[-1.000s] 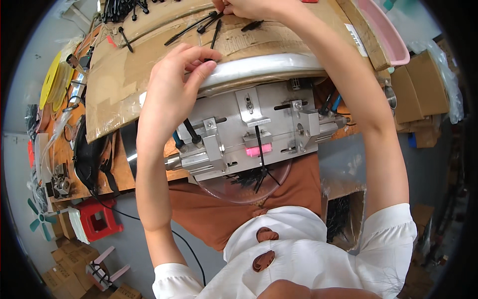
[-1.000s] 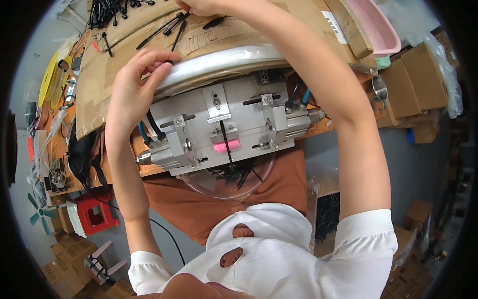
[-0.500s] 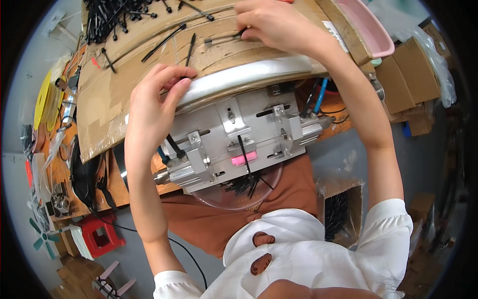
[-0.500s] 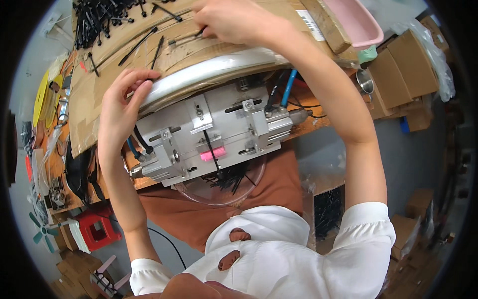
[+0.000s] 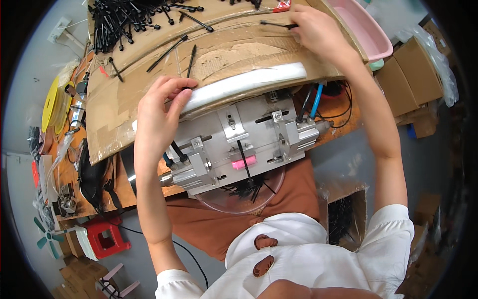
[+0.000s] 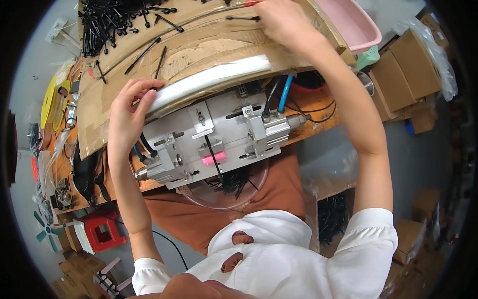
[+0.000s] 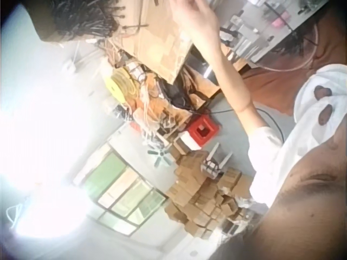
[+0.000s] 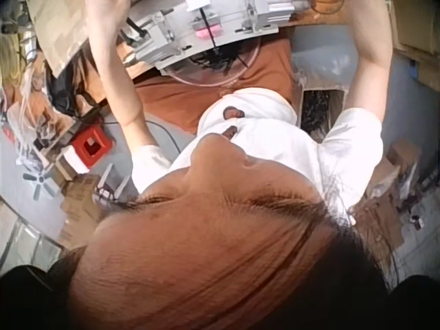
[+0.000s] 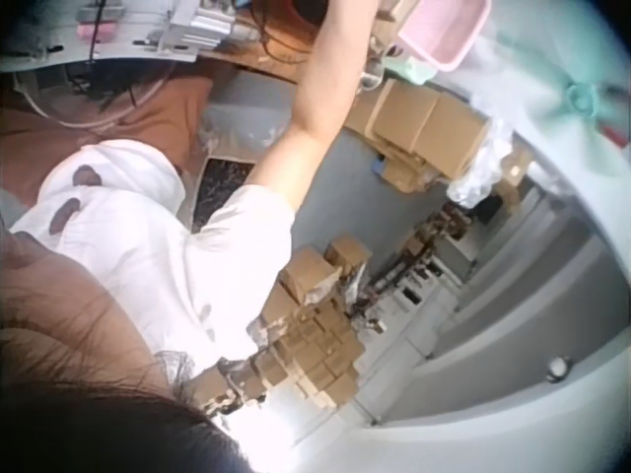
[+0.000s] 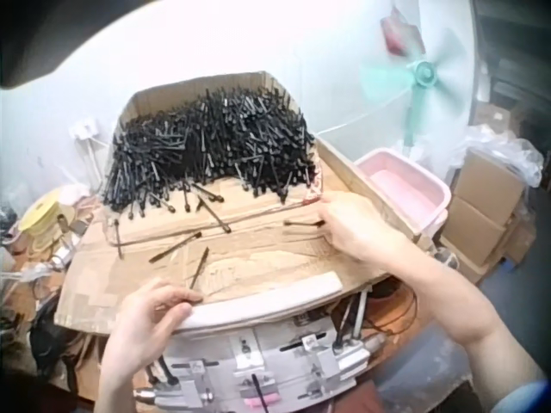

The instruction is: The person picks up a cable tie from a pile by hand, inserts it into a pneumatic machine on the workbench, and allows the processed item to fall into a plastic bowl in their lap.

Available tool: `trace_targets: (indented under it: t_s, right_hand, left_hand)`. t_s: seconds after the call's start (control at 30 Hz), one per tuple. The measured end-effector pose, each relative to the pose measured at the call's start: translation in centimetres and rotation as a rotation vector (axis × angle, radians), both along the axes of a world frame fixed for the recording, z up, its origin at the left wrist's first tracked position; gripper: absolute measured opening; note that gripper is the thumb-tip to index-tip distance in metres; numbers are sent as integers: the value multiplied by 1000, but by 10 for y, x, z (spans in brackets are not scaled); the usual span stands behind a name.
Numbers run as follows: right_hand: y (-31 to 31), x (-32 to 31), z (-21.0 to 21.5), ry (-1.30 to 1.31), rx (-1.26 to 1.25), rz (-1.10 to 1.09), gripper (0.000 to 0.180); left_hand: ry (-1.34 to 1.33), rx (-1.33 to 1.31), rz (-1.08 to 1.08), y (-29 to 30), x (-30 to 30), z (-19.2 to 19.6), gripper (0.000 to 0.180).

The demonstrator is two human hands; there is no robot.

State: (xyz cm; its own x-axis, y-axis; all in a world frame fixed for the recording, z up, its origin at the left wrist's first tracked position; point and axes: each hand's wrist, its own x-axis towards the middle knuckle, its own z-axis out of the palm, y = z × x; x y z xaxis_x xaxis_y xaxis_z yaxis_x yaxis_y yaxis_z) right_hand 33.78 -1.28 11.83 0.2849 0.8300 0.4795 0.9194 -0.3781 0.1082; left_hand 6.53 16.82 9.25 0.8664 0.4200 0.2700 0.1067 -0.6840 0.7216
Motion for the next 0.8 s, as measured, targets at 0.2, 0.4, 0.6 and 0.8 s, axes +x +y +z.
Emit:
trace_targets:
  t_s: [0.2,0.4,0.6,0.8]
  right_hand:
    - [-38,20,19,8,62,-125,12]
    - [-46,33,24,28,85,-113,13]
    - [-43,41,5,206,-195,-107,18]
    - [-60,38,9,86,-34,21,15]
  left_hand:
    - [-52,32,-1,0,-1,-2,15]
    - [-59,54,0,-3,1,-1,15]
    - [-33,34,30,-4,0,-2,14]
    - [-51,-10,9,-3,0,-4,14]
